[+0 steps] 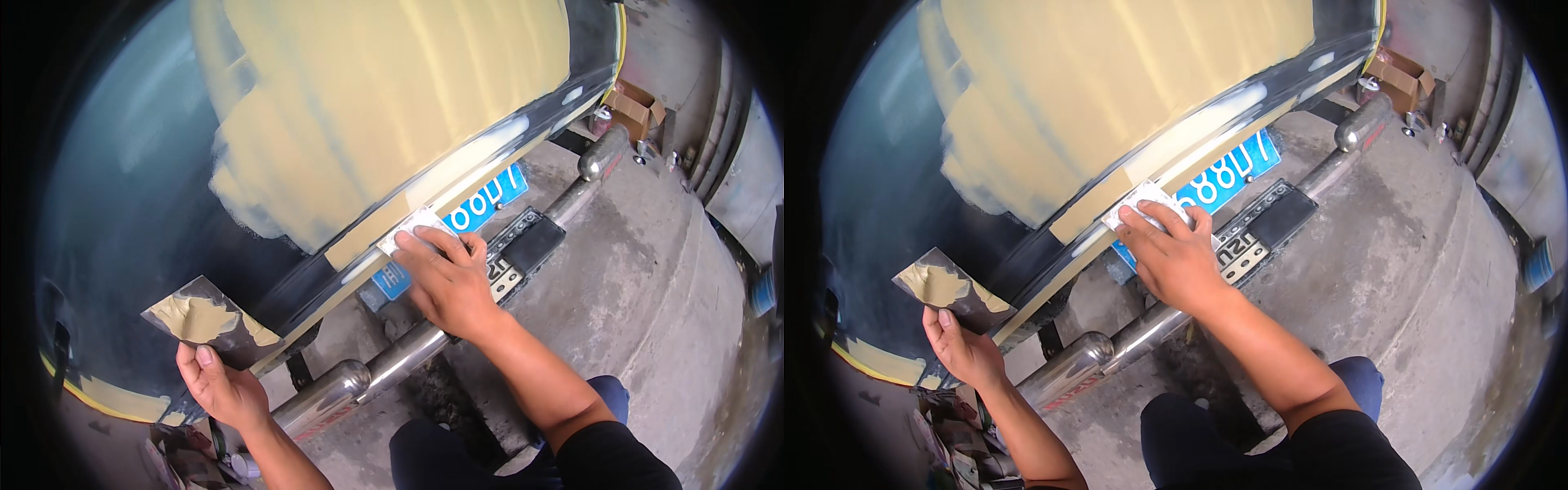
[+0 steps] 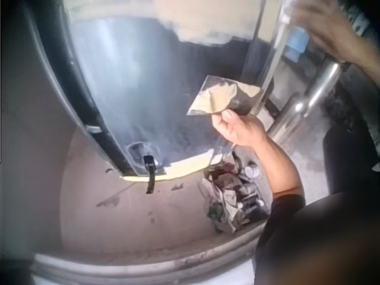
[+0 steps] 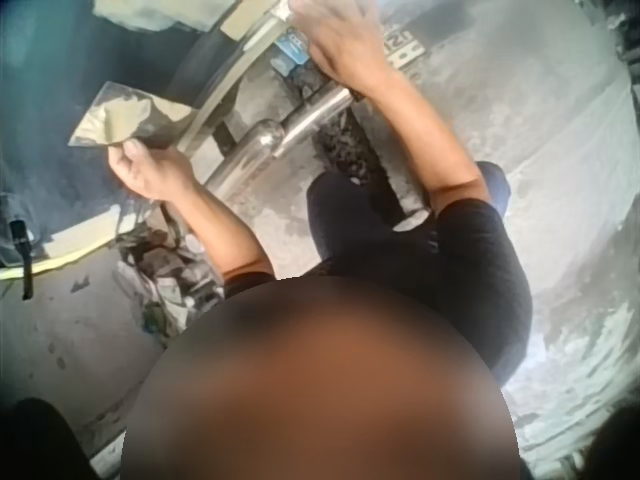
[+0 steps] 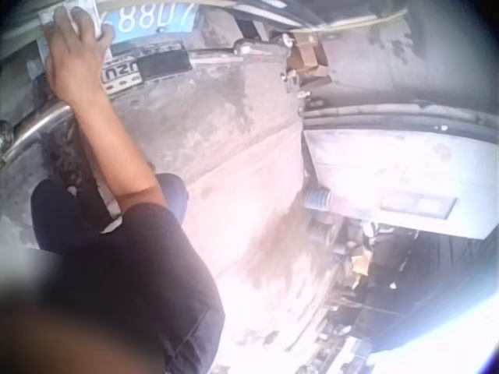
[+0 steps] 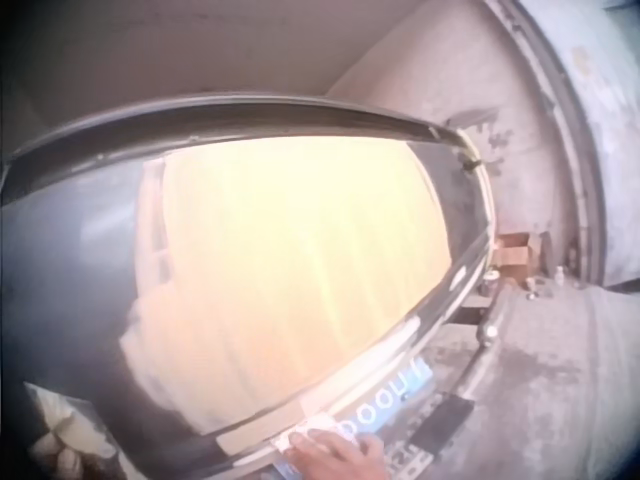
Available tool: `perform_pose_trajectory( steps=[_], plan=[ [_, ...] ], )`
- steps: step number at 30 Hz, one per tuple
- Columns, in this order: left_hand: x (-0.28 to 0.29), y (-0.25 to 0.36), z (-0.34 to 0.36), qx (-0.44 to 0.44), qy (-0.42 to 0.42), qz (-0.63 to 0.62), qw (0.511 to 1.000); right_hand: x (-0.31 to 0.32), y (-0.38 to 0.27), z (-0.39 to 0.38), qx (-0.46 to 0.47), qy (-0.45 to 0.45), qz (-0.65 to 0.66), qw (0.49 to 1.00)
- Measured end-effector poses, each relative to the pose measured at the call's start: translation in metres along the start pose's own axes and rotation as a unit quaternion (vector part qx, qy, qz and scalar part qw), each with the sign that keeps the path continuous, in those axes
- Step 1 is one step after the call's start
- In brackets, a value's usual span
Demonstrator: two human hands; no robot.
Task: The person applies a beige body filler to the rear of a dark-colored vehicle using a small metal spreader. They repeatedly scoop filler from a larger metal palette and smooth it across the trunk lid and bumper area, gradually covering a large surface.
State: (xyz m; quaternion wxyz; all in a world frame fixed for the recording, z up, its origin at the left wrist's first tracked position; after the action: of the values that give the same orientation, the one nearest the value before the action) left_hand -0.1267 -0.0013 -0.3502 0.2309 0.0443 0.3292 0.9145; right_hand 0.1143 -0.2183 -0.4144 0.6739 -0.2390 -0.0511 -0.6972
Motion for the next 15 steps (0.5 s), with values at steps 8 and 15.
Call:
perform_pose_trajectory(
  steps=[8,15],
  plan=[
    [-0.005,0.0,0.002,0.01,-0.012,-0.008,1.0,-0.019,-0.008,-0.002,0.03,0.041,0.0,0.999],
    [0.005,-0.004,0.001,0.009,0.013,0.014,1.0,0.009,0.003,-0.001,-0.005,0.045,0.01,0.999]
  ],
)
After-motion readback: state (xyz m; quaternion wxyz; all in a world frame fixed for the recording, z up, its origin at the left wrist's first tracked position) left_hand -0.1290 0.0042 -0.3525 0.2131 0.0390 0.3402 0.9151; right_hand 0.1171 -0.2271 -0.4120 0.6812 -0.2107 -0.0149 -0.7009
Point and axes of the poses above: each hand's wrist, its own z-axis towards the middle knuckle, its own x-axis out of the back of the hand, y = z × x, the point moved 9 cm from there along z, towards the middle knuckle, and after that the axes turned 8 degrees about z, right-handed, at the moved point
